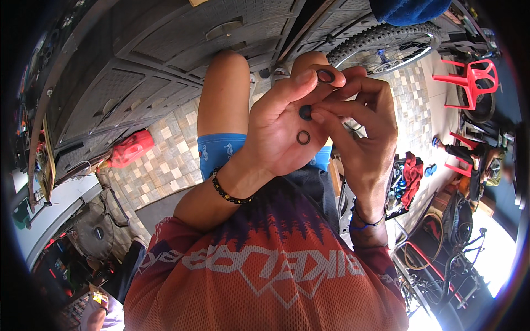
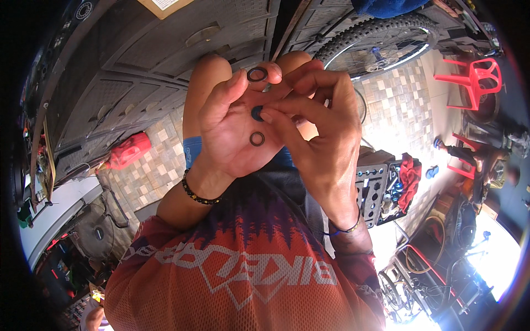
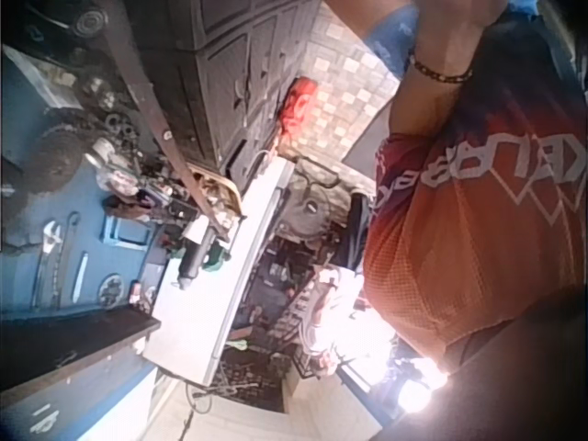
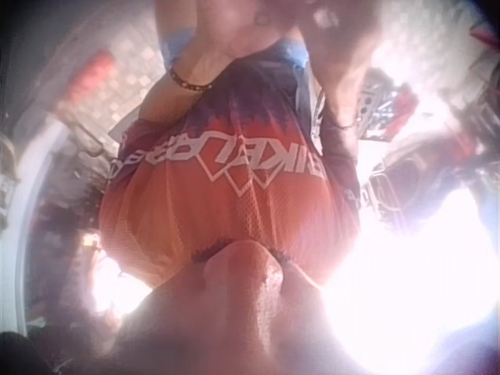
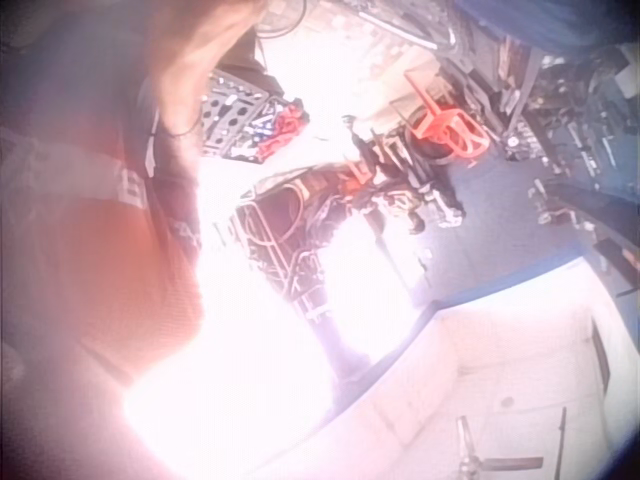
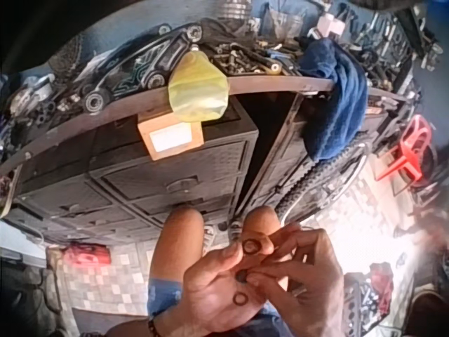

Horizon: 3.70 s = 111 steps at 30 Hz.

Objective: The person assembles a bicycle crankset by inserting bearings and seals into the crank arms. They handle small rings and bearings, placing them into the crank arm holes and rotating the crank to check fit.

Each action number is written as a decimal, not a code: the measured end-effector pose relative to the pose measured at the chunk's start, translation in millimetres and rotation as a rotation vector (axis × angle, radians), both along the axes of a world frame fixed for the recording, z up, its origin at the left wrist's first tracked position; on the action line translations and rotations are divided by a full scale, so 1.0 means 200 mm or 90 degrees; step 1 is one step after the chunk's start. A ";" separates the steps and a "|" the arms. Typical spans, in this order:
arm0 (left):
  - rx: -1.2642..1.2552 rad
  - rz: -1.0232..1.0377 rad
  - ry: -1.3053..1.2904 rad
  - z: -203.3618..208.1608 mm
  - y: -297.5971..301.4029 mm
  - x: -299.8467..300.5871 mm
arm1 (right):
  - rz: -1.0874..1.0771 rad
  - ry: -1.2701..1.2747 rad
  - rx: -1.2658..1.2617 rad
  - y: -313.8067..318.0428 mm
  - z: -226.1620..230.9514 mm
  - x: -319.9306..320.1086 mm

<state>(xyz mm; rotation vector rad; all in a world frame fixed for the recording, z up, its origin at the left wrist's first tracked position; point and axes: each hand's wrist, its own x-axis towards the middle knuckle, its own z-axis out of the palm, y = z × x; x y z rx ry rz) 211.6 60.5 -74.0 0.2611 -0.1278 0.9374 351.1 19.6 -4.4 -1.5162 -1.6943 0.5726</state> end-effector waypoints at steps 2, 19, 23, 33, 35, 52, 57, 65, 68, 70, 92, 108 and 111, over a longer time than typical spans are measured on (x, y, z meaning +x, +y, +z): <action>-0.029 -0.007 -0.003 0.00 0.00 0.00 | -0.004 -0.012 0.017 0.00 -0.01 0.00; -0.111 -0.016 0.062 0.10 -0.04 0.01 | 0.039 -0.062 0.226 0.10 0.09 0.01; -0.092 -0.010 0.059 0.08 -0.04 0.01 | 0.043 -0.058 0.250 0.11 0.06 0.03; -0.066 -0.014 0.006 0.07 0.00 -0.01 | -0.016 0.146 0.030 0.01 0.08 0.06; -0.051 -0.019 -0.029 0.06 0.01 0.00 | 0.015 0.092 -0.037 0.00 0.08 0.08; -0.018 -0.028 -0.058 0.04 0.02 0.00 | -0.041 0.056 0.075 0.02 0.10 0.06; -0.046 -0.035 -0.035 0.09 -0.01 0.00 | 0.062 -0.009 0.210 0.08 0.13 0.05; 0.003 -0.072 -0.076 0.02 0.00 -0.01 | 0.115 -0.025 0.267 0.11 0.09 0.03; -0.011 -0.052 -0.062 0.02 -0.03 0.00 | 0.117 -0.040 0.300 0.12 0.08 0.04; -0.066 -0.041 -0.021 0.05 -0.04 0.00 | 0.108 -0.046 0.321 0.12 0.07 0.05; -0.077 -0.054 -0.021 0.09 0.01 -0.01 | 0.091 0.098 -0.041 0.07 0.13 0.00; -0.096 -0.078 -0.003 0.10 0.08 -0.11 | -0.021 0.259 -0.067 0.09 0.02 -0.07; -0.077 -0.073 -0.023 0.07 0.09 -0.13 | -0.023 0.268 -0.034 0.10 0.02 -0.09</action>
